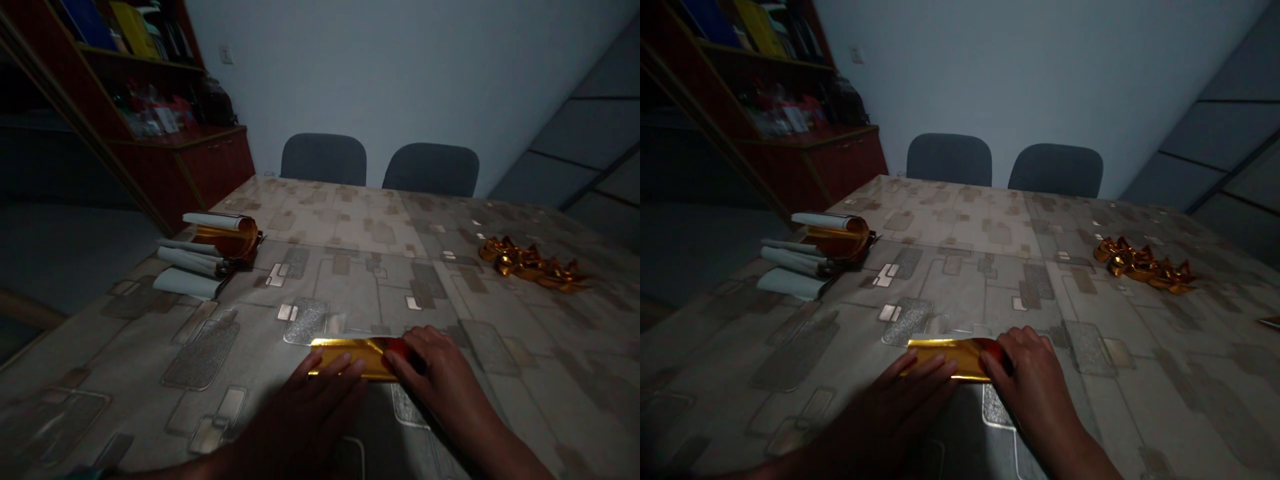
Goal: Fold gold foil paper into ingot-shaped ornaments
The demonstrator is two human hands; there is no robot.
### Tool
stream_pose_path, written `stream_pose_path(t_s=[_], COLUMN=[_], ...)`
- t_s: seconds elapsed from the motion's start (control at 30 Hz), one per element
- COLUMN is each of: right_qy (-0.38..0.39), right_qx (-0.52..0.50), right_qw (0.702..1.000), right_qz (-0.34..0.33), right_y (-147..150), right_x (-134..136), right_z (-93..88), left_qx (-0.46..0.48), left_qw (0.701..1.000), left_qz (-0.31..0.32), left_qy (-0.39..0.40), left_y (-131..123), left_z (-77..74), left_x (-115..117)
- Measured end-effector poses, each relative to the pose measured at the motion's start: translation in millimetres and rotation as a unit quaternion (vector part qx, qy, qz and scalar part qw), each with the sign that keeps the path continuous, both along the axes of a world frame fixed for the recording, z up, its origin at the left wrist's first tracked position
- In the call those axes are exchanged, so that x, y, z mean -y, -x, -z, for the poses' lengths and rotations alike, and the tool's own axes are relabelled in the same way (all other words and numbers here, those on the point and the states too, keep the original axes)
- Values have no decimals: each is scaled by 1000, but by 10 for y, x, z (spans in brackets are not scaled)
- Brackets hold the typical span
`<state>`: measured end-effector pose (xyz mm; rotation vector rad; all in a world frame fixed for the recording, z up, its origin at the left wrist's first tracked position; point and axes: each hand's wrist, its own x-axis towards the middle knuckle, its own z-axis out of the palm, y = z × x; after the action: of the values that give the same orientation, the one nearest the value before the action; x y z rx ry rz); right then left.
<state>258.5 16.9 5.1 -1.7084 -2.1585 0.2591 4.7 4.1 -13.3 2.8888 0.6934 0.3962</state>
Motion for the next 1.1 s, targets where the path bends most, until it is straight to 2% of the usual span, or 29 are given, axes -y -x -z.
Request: stream_pose_path(t_s=[0.3, 0.47, 0.87, 1.1], right_qy=[-4, -32, -52, -46], right_qx=[17, 50, 112, 101], right_qw=[1000, 998, 992, 994], right_qz=[11, 16, 21, 22], right_y=[-23, -26, -5, 14], right_x=[20, 25, 45, 46], right_z=[14, 42, -4, -20], left_qx=[6, -2, -23, -30], left_qw=[999, 1000, 999, 999], left_qz=[-23, -28, -28, -26], left_qy=[-24, -1, 11, 34], left_y=[44, 45, 42, 36], left_z=[48, 74, 27, 10], left_x=[17, 17, 33, 14])
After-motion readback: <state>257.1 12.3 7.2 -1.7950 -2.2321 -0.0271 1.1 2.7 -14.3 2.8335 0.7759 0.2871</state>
